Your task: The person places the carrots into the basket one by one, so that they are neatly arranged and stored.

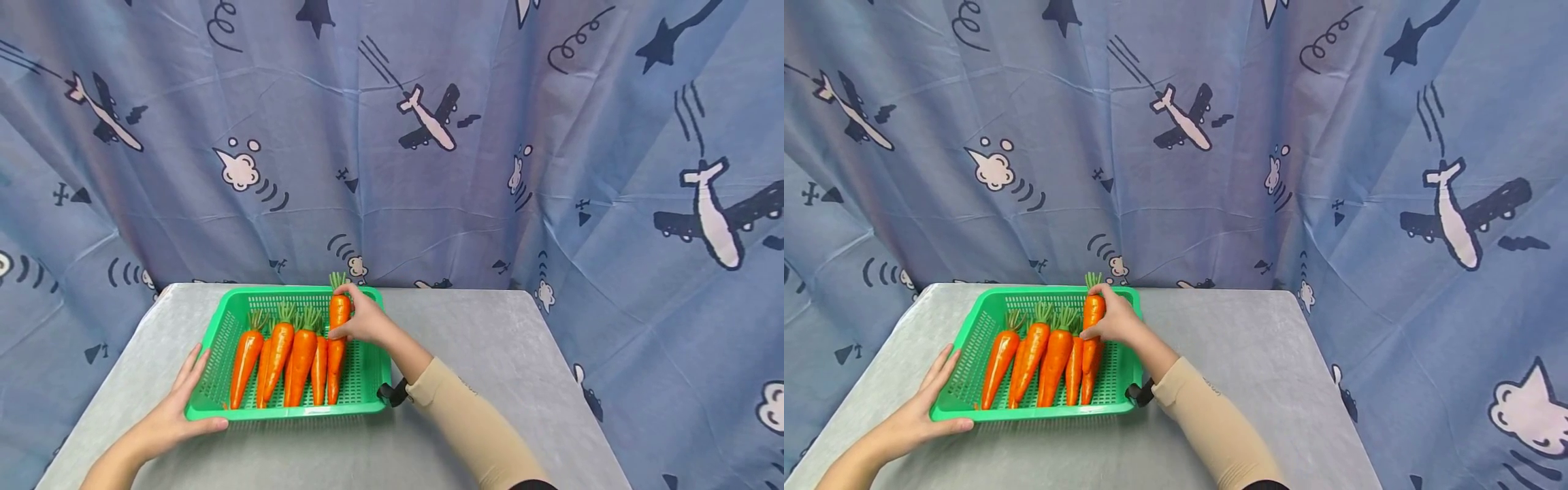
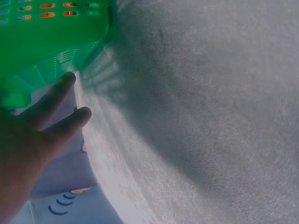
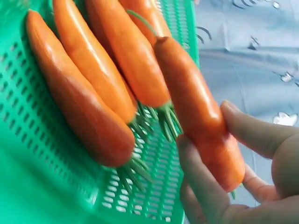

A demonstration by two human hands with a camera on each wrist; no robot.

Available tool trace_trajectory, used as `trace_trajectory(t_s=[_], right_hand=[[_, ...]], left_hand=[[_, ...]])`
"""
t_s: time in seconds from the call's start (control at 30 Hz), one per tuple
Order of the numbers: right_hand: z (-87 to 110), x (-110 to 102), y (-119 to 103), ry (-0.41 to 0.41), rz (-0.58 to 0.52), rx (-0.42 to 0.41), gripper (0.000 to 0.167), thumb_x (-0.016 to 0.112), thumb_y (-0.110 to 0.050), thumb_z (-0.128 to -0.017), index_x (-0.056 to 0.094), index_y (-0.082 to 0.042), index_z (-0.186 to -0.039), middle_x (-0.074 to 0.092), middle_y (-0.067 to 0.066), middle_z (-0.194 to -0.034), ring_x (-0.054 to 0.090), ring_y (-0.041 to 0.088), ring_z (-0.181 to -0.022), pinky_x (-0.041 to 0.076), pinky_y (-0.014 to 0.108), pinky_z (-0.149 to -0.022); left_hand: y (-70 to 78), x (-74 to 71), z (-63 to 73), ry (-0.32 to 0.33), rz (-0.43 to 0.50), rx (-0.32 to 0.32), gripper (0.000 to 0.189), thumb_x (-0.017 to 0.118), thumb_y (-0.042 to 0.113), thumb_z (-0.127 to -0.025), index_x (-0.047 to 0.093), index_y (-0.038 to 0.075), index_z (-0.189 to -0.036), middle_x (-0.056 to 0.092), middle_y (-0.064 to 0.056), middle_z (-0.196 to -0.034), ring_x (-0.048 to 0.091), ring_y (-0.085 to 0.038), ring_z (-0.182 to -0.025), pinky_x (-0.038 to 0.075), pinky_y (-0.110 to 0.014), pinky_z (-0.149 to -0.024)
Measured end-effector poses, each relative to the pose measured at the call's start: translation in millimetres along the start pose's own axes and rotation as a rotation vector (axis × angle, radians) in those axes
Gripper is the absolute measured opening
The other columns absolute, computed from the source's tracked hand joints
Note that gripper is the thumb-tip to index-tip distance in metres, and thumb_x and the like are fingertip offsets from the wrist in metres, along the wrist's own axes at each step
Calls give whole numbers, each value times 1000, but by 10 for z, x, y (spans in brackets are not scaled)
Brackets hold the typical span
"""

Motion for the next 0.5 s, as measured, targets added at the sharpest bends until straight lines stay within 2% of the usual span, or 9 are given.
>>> trace_trajectory(t_s=[0.13,0.3,0.5], right_hand=[[-26,133,1,-20,98,37,82,91,-1,-70,46,-23,-135,58,12,-110,64,24,-74,57,33,-55],[-42,226,0,-51,143,70,80,91,0,-69,45,-22,-132,57,13,-108,62,26,-66,55,34,-53],[-52,298,39,-102,122,143,78,90,4,-69,46,-19,-128,55,17,-113,65,28,-67,60,48,-68]], left_hand=[[-7,1,1,3,2,8,122,85,17,-77,1,22,-164,-17,2,-169,-8,-5,-149,21,-83,-96],[-7,2,-3,-2,5,10,121,84,17,-77,0,22,-164,-18,2,-168,-10,-3,-149,20,-83,-96],[-10,10,-2,-1,14,13,121,85,17,-77,1,21,-164,-18,2,-168,-10,1,-147,20,-83,-96]])
Point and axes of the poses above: each hand's wrist, its own z-axis away from the middle knuckle, its own x-axis out of the palm, y = z × x, the point moved 1 cm from there along -z, towards the middle knuckle
